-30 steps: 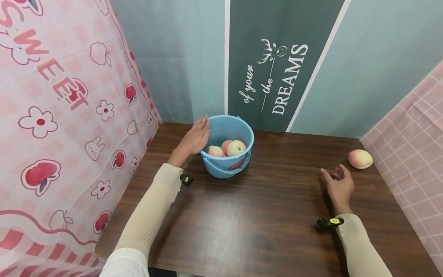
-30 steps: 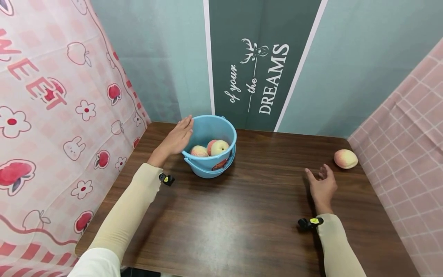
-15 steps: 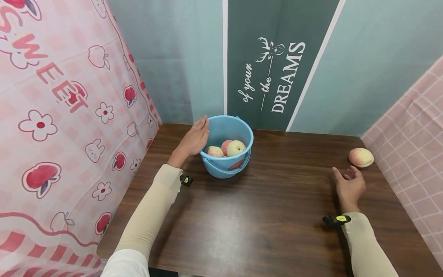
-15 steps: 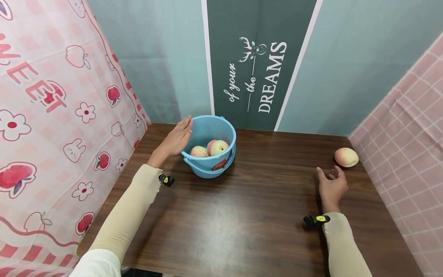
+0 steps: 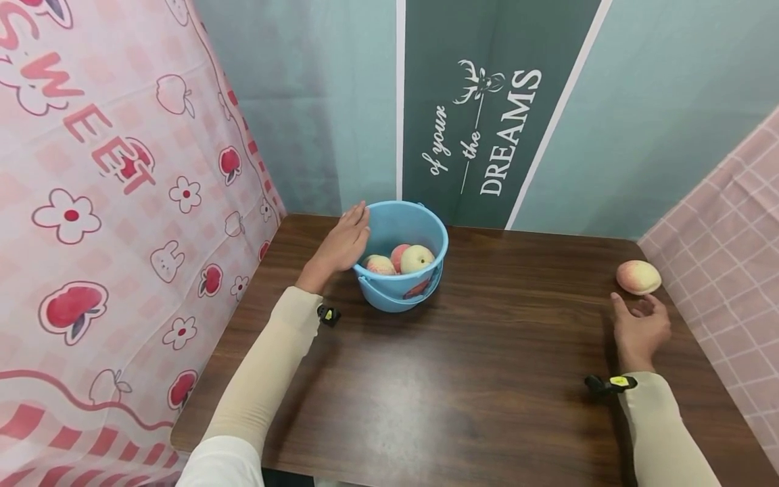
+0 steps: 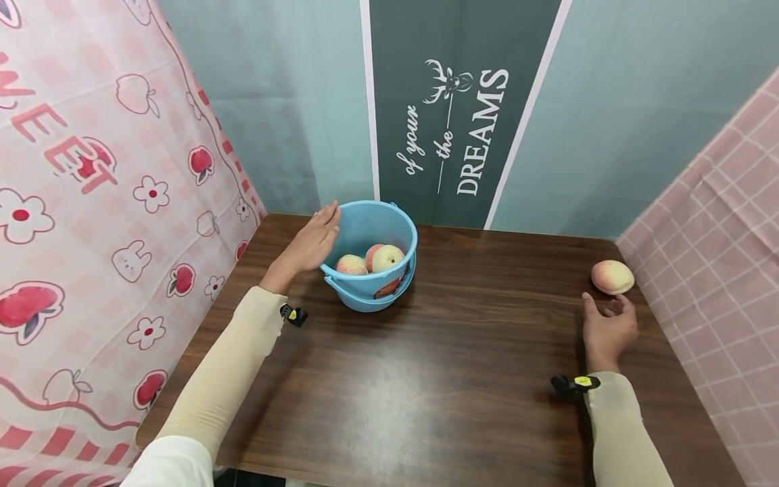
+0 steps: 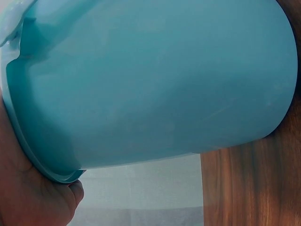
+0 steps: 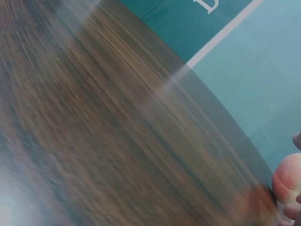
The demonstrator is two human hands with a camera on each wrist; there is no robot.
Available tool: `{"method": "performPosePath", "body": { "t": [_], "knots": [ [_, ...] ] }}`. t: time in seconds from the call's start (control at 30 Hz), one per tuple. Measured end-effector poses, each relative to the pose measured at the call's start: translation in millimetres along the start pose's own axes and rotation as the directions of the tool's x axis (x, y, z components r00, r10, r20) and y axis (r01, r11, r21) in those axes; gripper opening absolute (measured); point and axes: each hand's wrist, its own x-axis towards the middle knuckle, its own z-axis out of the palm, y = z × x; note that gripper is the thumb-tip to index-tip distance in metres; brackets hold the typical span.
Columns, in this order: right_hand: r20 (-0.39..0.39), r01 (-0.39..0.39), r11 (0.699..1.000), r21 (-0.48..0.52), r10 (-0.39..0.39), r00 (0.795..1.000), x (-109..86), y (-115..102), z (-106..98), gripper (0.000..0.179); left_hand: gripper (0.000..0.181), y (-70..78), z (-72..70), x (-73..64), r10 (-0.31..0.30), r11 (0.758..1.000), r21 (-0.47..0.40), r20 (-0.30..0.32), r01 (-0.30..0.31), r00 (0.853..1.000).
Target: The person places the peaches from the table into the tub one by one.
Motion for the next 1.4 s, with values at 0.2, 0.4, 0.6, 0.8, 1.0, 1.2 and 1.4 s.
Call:
{"method": "performPosePath", "body": {
  "t": [0.2, 0.4, 0.6, 0.8, 1.0, 1.2, 1.4],
  "knots": [
    [-0.058, 0.018, 0.999, -0.032, -0.02, 0.998, 12.3, -1, -3, 0.062, 0.058, -1.0, -0.2, 0.2, -0.005, 1.0, -0.013, 0.008, 0.005, 1.0],
    [-0.02, 0.012, 0.996, -0.085, -0.014, 1.0, 24.3, -6, -4, 0.072, 0.057, -1.0, -0.8, -0.1, 0.0, 1.0, -0.015, 0.005, 0.0, 1.0],
    [0.02, -0.022, 0.996, -0.082, 0.023, 1.0, 34.4, -6, -4, 0.066, 0.058, -0.7, -1.0, 0.8, 0.01, 1.0, 0.008, 0.015, -0.01, 1.0],
    [0.062, -0.03, 0.992, -0.126, 0.039, 0.997, 46.4, -9, -5, 0.06, 0.06, -0.6, -1.9, 1.5, 0.02, 1.0, 0.008, 0.024, -0.021, 0.999],
    [0.128, -0.068, 0.97, -0.235, 0.1, 0.987, 55.8, -16, -1, 0.076, 0.06, -1.1, -3.4, 1.9, 0.01, 1.0, 0.002, 0.019, -0.01, 1.0],
    [0.161, -0.047, 0.95, -0.309, 0.101, 0.982, 66.2, -17, 3, 0.081, 0.061, -1.6, -3.6, 2.6, 0.008, 1.0, -0.001, 0.018, -0.008, 1.0],
    [0.165, -0.054, 0.946, -0.32, 0.112, 0.98, 76.4, -16, 5, 0.085, 0.061, -2.6, -3.4, 3.0, 0.006, 1.0, 0.005, 0.017, -0.007, 1.0]
  ]
}}
